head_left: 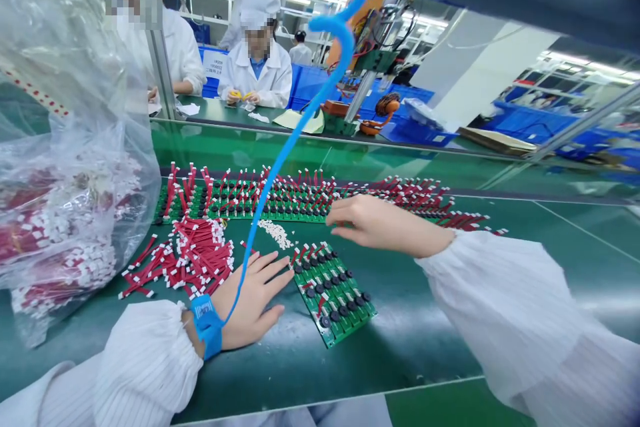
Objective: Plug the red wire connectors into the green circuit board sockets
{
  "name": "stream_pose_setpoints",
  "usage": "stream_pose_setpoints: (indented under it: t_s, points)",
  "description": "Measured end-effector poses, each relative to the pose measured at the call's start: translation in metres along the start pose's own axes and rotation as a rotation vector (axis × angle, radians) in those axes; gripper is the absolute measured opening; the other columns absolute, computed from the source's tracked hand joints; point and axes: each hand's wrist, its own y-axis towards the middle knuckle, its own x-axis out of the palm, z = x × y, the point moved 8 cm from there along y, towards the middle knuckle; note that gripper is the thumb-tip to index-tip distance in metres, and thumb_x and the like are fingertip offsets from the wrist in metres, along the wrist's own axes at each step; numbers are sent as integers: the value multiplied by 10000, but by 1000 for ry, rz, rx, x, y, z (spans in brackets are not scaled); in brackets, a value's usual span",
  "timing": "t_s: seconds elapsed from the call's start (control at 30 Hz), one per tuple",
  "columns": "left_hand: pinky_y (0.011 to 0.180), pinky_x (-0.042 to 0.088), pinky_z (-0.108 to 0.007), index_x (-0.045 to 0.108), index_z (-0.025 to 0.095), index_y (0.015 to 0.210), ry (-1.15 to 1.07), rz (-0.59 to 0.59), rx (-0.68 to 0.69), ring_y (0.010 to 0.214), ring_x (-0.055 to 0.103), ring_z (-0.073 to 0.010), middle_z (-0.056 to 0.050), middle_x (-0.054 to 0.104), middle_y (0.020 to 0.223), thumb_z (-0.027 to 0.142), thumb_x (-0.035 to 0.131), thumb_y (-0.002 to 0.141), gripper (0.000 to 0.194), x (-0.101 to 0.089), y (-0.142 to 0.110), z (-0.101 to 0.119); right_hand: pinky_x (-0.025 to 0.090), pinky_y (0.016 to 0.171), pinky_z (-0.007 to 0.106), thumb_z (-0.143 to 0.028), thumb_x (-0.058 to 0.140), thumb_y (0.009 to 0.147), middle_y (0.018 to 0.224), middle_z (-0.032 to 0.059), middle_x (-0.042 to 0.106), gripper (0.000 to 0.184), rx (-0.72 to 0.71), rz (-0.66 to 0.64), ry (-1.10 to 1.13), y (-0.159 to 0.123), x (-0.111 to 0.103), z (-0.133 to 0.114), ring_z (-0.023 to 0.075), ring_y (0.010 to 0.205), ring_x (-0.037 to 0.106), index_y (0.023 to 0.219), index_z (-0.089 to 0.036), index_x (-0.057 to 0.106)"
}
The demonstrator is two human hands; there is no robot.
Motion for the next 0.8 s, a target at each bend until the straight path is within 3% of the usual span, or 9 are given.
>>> stream_pose_setpoints:
  t_s: [0.17, 0.4, 0.5, 0.67, 0.77, 0.8]
  points:
    - [1025, 200, -489, 343, 160, 1277, -24, -14, -4, 1270, 209, -238, -72, 309, 1369, 243, 386, 819, 468, 0, 1, 1, 409, 653, 231, -61, 544, 728, 756, 42, 613, 114, -4, 36, 311, -3, 24, -14, 136, 693, 554, 787, -122, 619]
    - [1009, 228, -508, 303, 225, 1297, -41, 24, 34, 1262, 230, -247, -44, 305, 1371, 246, 402, 827, 481, 6, -1, -1, 419, 665, 210, -45, 504, 761, 760, 39, 607, 134, 67, 148, 326, -9, 47, -11, 122, 711, 558, 767, -122, 613]
    - [982, 296, -490, 242, 286, 1315, -5, 105, 77, 1236, 291, -249, -23, 340, 1349, 254, 431, 824, 527, 3, -2, 2, 417, 653, 197, -40, 499, 752, 739, 33, 602, 142, 69, 164, 277, -11, 49, -10, 117, 697, 557, 743, -121, 615]
    - [878, 447, -352, 245, 310, 1310, 185, 257, 200, 1133, 446, -240, -4, 398, 1296, 276, 483, 788, 575, 9, -1, -2, 408, 615, 180, -79, 534, 705, 742, 5, 602, 95, 86, 176, 168, -17, 54, -13, 111, 688, 562, 696, -137, 608]
    - [750, 503, -237, 276, 334, 1289, 233, 388, 429, 995, 566, -197, 39, 531, 1177, 323, 489, 763, 568, 21, -6, -5, 393, 567, 181, -137, 521, 721, 781, -21, 604, 87, 133, 183, 103, -25, 56, -17, 112, 713, 565, 728, -173, 600]
    - [742, 499, -218, 311, 370, 1263, 228, 428, 420, 962, 584, -178, 70, 561, 1141, 299, 480, 763, 533, 22, -7, -12, 385, 543, 185, -161, 508, 738, 792, -28, 604, 97, 154, 183, 82, -28, 57, -18, 112, 719, 566, 762, -187, 599]
